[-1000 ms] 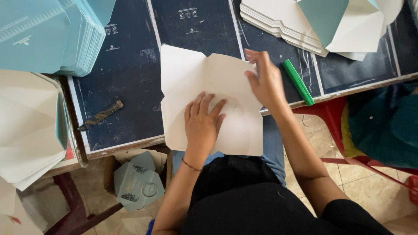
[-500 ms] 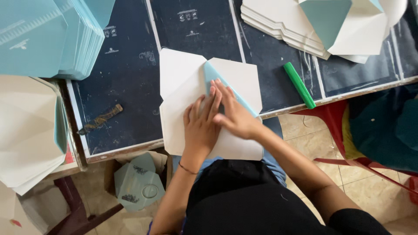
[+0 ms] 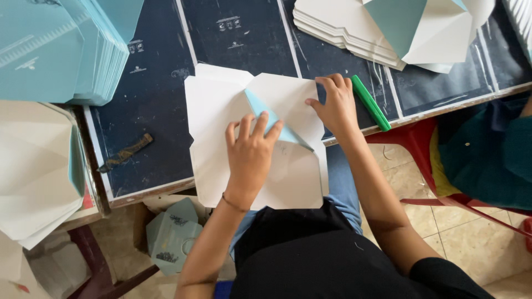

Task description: The person folds light blue paper inserts into white paper envelopes, pressing the folds to secure them. They stack the completed envelopes on the table and repeat the process with additional inserts and envelopes.

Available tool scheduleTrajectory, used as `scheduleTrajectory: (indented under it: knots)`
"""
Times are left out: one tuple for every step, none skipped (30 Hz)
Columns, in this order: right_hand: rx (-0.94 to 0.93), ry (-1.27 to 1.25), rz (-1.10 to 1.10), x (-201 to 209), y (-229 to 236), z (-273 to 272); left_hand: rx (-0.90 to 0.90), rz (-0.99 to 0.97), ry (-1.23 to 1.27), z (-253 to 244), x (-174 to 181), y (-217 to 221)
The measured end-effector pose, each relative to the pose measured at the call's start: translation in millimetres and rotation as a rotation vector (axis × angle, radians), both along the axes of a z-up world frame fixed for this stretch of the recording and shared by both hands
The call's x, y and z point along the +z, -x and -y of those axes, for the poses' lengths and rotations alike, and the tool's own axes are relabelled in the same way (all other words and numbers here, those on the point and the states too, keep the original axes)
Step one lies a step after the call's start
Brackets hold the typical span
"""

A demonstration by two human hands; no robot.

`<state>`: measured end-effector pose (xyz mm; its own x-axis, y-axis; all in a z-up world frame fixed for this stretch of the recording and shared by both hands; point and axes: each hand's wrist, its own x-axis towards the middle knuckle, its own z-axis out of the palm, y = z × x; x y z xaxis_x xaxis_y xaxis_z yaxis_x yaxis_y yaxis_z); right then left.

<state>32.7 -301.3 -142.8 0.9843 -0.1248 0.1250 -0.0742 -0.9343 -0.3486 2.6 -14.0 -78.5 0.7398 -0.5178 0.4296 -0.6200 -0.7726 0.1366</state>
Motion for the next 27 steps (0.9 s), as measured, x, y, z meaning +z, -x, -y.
scheduleTrajectory:
  knots:
    - [-0.009, 0.0, 0.024, -1.3, -0.1, -0.1, 0.026, -0.037, -0.05, -3.5, 5.3, 7.2]
    - [-0.019, -0.001, 0.048, -2.8, -0.6, -0.8, 0.051, -0.074, -0.102, -7.6, 11.0, 13.8]
    - [-0.017, -0.005, 0.047, 6.3, -0.1, -5.2, 0.054, -0.076, -0.106, -7.7, 8.5, 20.3]
    - [0.006, 0.019, 0.075, 15.3, 0.9, -9.8, 0.073, -0.128, -0.145, -8.2, 5.9, 27.2]
    - [0.028, 0.044, 0.104, 24.3, 1.9, -14.4, 0.093, -0.18, -0.184, -8.8, 3.4, 34.0]
    - [0.03, 0.04, 0.104, 32.3, 1.7, -16.9, 0.095, -0.181, -0.187, -8.6, 5.9, 38.1]
    - [0.053, -0.151, 0.087, 40.5, 1.4, -19.5, 0.1, -0.208, -0.182, -8.6, 8.6, 42.1]
    - [0.076, -0.339, 0.072, 49.5, -0.2, -21.4, 0.105, -0.233, -0.174, -8.0, 11.0, 44.8]
    - [0.078, -0.34, 0.074, 51.5, -2.6, -29.6, 0.107, -0.231, -0.174, -9.8, 6.5, 45.0]
    - [0.187, -0.512, 0.085, 53.6, -3.8, -36.9, 0.08, -0.285, -0.125, -10.9, 1.9, 46.1]
    - [0.298, -0.684, 0.096, 55.5, -5.1, -44.2, 0.053, -0.338, -0.075, -11.9, -2.8, 47.1]
    - [0.298, -0.683, 0.096, 69.6, 0.1, -57.3, 0.053, -0.338, -0.074, -13.5, -4.2, 46.6]
    - [0.327, -0.64, 0.042, 83.5, 5.2, -70.5, 0.049, -0.313, -0.071, -15.0, -5.8, 45.9]
    - [0.355, -0.596, -0.014, 97.5, 10.7, -83.1, 0.045, -0.29, -0.068, -15.8, -7.2, 45.9]
    - [0.355, -0.595, -0.016, 100.8, 14.2, -88.7, 0.046, -0.292, -0.066, -15.1, -9.6, 46.1]
    - [0.397, -0.588, -0.064, 103.8, 17.3, -94.8, 0.059, -0.284, -0.099, -14.7, -12.3, 46.1]
    - [0.439, -0.581, -0.112, 106.9, 20.5, -100.9, 0.072, -0.277, -0.131, -14.4, -14.8, 46.1]
    - [0.44, -0.58, -0.11, 108.8, 21.9, -105.4, 0.073, -0.275, -0.131, -14.3, -18.6, 45.6]
    - [0.471, -0.603, -0.169, 110.9, 23.6, -109.8, 0.079, -0.213, -0.11, -13.9, -22.2, 45.5]
    - [0.501, -0.627, -0.23, 113.0, 27.0, -114.8, 0.085, -0.154, -0.091, -14.3, -25.4, 47.2]
    - [0.502, -0.629, -0.231, 99.1, 26.6, -114.6, 0.086, -0.154, -0.092, -14.1, -29.8, 45.2]
    - [0.562, -0.628, -0.219, 85.4, 28.4, -113.8, 0.083, -0.132, -0.038, -13.4, -34.0, 45.2]
    - [0.621, -0.628, -0.207, 72.3, 31.1, -113.2, 0.08, -0.11, 0.015, -12.8, -37.6, 45.8]
    - [0.626, -0.625, -0.206, 78.3, 28.6, -108.2, 0.084, -0.107, 0.017, -13.4, -32.8, 44.7]
    - [0.634, -0.73, -0.249, 85.0, 26.6, -103.7, 0.07, -0.11, 0.03, -14.3, -27.5, 44.1]
    - [0.644, -0.835, -0.292, 91.8, 24.1, -99.0, 0.058, -0.111, 0.042, -14.9, -22.1, 43.2]
    - [0.651, -0.83, -0.291, 89.6, 23.2, -90.9, 0.063, -0.106, 0.045, -13.4, -9.6, 38.5]
